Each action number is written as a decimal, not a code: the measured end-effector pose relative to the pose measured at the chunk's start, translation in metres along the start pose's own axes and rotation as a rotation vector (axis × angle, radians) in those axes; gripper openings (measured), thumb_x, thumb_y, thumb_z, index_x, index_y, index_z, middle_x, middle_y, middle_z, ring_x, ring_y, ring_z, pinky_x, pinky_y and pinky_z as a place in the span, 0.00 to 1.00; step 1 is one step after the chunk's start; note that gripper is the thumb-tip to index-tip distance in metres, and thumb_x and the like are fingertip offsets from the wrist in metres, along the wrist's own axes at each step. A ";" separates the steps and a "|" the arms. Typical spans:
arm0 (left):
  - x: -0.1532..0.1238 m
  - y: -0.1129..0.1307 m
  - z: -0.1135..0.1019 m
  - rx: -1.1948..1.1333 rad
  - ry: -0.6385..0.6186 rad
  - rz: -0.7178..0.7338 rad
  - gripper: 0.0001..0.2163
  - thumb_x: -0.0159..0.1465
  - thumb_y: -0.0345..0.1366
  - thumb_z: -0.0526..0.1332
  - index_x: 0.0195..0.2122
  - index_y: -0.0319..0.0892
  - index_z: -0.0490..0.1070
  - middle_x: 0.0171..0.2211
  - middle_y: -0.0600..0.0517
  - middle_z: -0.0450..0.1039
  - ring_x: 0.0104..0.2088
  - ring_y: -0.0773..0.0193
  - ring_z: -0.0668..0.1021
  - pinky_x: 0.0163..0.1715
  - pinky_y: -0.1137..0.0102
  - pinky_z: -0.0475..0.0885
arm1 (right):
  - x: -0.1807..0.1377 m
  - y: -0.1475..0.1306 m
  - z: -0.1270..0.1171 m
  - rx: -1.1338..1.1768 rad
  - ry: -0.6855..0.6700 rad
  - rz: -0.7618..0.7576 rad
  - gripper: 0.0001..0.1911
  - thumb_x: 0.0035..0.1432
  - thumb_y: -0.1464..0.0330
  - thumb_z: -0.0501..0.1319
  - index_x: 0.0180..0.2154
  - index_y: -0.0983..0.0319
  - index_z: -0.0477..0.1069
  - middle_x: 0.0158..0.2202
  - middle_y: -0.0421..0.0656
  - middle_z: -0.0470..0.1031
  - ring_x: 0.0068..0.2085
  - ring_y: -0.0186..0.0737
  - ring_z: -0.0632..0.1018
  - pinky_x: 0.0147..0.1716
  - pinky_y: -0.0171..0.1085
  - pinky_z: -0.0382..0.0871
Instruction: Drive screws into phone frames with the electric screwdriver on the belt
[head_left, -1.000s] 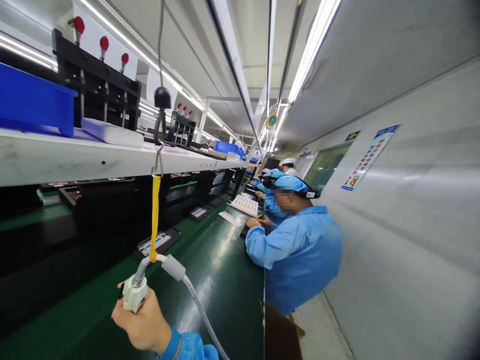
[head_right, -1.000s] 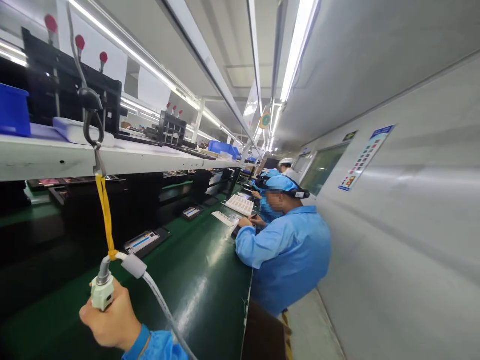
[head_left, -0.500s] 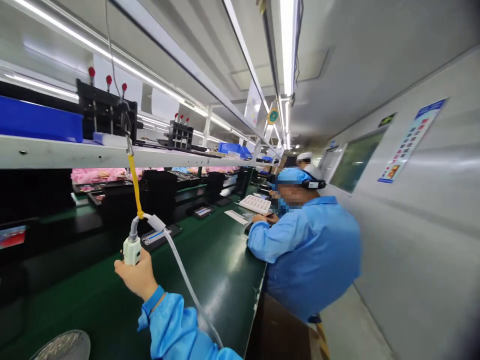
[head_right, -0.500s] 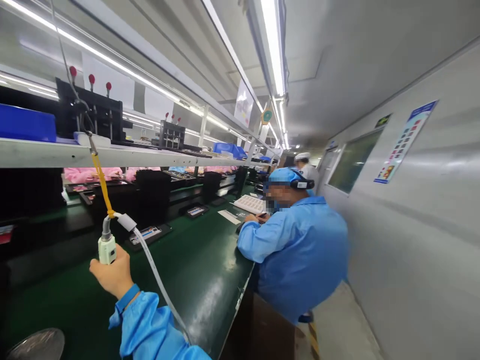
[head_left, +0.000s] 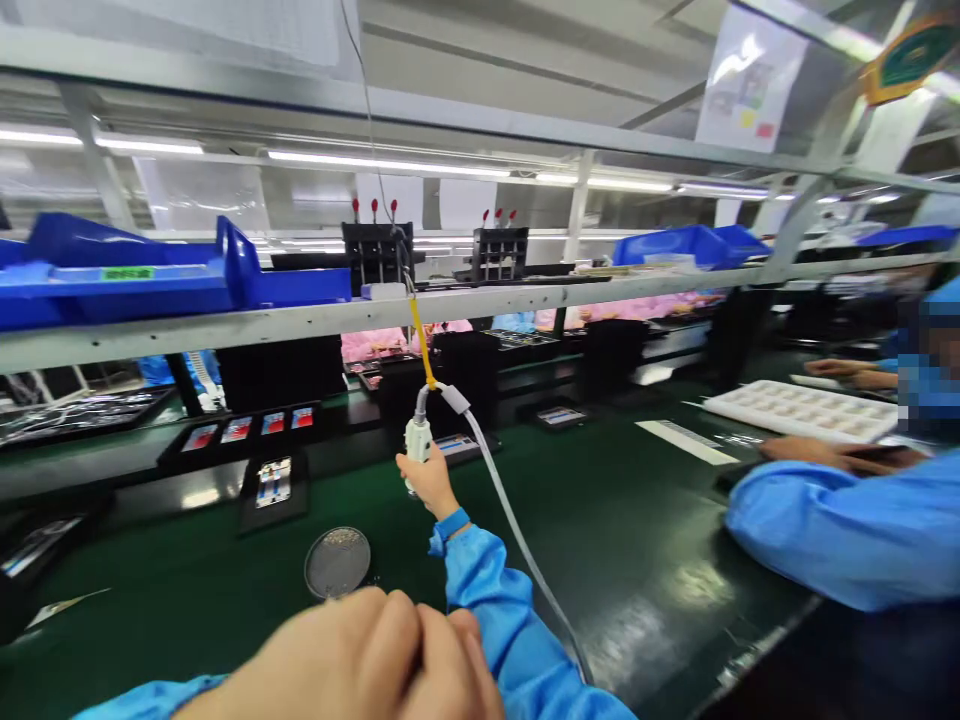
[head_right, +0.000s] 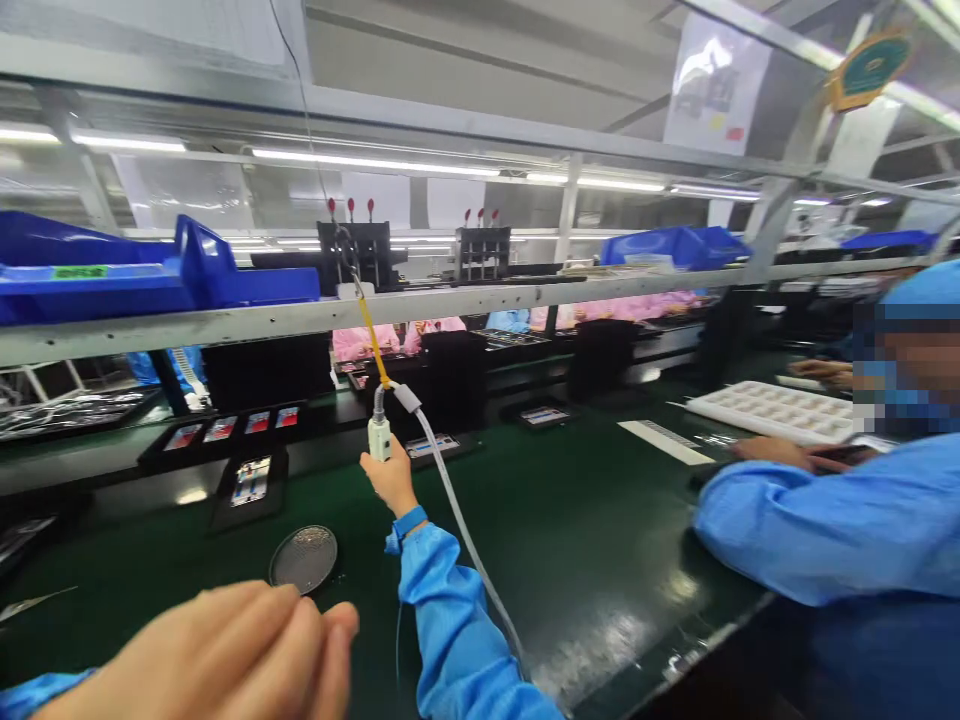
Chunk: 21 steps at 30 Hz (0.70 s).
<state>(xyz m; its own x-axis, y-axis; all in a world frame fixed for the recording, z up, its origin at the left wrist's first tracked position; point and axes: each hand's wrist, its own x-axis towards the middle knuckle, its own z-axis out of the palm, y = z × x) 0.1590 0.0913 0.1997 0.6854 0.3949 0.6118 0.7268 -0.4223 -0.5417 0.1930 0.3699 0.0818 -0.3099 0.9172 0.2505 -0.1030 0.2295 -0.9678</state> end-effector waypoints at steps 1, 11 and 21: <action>0.010 0.004 -0.005 0.045 -0.003 0.044 0.05 0.63 0.27 0.63 0.35 0.43 0.69 0.19 0.60 0.59 0.17 0.69 0.63 0.13 0.70 0.55 | 0.003 0.003 0.000 0.002 -0.006 -0.001 0.18 0.64 0.61 0.61 0.52 0.64 0.69 0.49 0.47 0.73 0.46 0.40 0.77 0.44 0.44 0.77; -0.112 0.011 0.060 0.051 -0.629 -0.326 0.07 0.54 0.28 0.64 0.35 0.42 0.71 0.29 0.50 0.75 0.22 0.58 0.78 0.20 0.67 0.72 | 0.007 0.007 -0.014 0.003 -0.013 0.002 0.17 0.65 0.61 0.61 0.50 0.65 0.70 0.46 0.46 0.74 0.42 0.38 0.78 0.41 0.41 0.77; -0.215 0.176 -0.050 -0.353 -0.719 -1.089 0.10 0.70 0.39 0.55 0.50 0.48 0.70 0.48 0.48 0.76 0.46 0.60 0.80 0.46 0.71 0.76 | -0.009 -0.002 -0.023 0.041 0.063 -0.031 0.06 0.60 0.70 0.65 0.38 0.67 0.71 0.25 0.34 0.69 0.22 0.25 0.69 0.21 0.27 0.66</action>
<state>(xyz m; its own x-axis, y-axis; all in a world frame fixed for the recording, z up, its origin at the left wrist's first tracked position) 0.1376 -0.1085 0.0017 -0.2765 0.9510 0.1385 0.9359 0.2337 0.2636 0.2180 0.3690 0.0811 -0.2465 0.9286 0.2774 -0.1508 0.2460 -0.9575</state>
